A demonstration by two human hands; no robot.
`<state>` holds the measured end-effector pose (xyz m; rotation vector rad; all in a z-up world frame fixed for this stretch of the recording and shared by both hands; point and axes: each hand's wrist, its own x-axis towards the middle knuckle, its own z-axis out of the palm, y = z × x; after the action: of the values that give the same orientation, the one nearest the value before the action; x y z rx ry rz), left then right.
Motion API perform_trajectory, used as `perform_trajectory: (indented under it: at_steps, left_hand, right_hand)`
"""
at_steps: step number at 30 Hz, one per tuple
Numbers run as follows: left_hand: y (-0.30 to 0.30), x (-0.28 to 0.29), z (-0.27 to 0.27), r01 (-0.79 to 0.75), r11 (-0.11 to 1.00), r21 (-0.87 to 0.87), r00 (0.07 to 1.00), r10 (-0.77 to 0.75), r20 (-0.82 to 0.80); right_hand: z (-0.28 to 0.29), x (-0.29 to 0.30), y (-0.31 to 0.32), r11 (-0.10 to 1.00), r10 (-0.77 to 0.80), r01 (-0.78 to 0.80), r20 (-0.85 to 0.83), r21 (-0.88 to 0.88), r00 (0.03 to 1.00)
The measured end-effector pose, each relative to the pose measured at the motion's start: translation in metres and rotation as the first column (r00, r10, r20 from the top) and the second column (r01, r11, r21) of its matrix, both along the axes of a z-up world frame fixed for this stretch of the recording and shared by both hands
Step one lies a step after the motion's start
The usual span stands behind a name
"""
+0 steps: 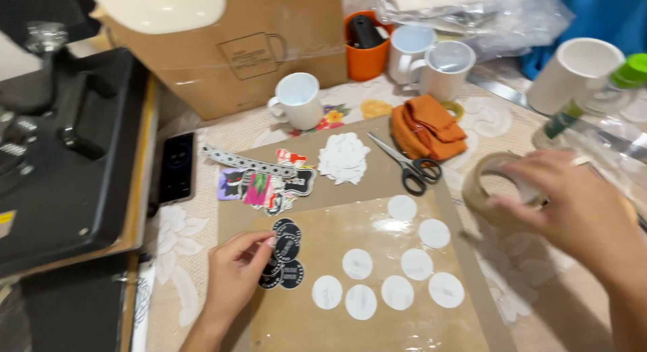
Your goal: Organizing circular stickers by peeling them from a backing, cutting them with scissors, and preparing them for transfer using tape.
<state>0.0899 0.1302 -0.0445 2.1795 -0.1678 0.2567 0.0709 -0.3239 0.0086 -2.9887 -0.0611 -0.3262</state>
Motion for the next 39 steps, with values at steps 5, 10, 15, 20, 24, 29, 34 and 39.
perform_trajectory:
  at_steps: [5,10,15,20,24,29,34,39]
  left_hand:
    - [-0.018,0.000,0.016,0.023,0.999,-0.028,0.999,-0.024,-0.027]
    - [-0.041,-0.003,0.046,0.087,0.996,-0.037,0.996,-0.086,0.028]
    - [-0.060,-0.005,0.096,0.193,0.979,-0.069,0.957,-0.172,0.232]
    - [-0.080,-0.013,0.145,0.315,0.942,-0.113,0.873,-0.241,0.424]
    - [-0.082,-0.029,0.165,0.389,0.899,-0.203,0.820,-0.238,0.520]
    - [-0.077,-0.020,0.158,0.277,0.931,-0.238,0.835,-0.111,0.539]
    - [-0.078,-0.019,0.162,0.265,0.937,-0.226,0.812,-0.090,0.577]
    - [-0.081,-0.018,0.161,0.321,0.921,-0.221,0.797,-0.137,0.588]
  right_hand:
    - [-0.060,-0.018,-0.012,0.984,0.098,-0.097,0.003,-0.151,0.995]
    - [-0.080,-0.013,-0.018,0.996,0.082,-0.082,0.010,0.019,0.997]
    - [-0.038,-0.020,-0.004,0.965,0.112,-0.158,0.218,0.208,0.969]
    - [0.039,-0.011,0.034,0.892,0.343,-0.441,0.480,0.104,0.807]
    - [0.091,-0.008,0.076,0.805,0.488,-0.591,0.631,-0.057,0.603]
    - [0.101,-0.005,0.101,0.746,0.581,-0.630,0.673,-0.215,0.458]
    - [0.096,-0.013,0.095,0.693,0.711,-0.558,0.561,-0.457,0.424]
    - [0.086,-0.015,0.094,0.670,0.737,-0.502,0.571,-0.547,0.361]
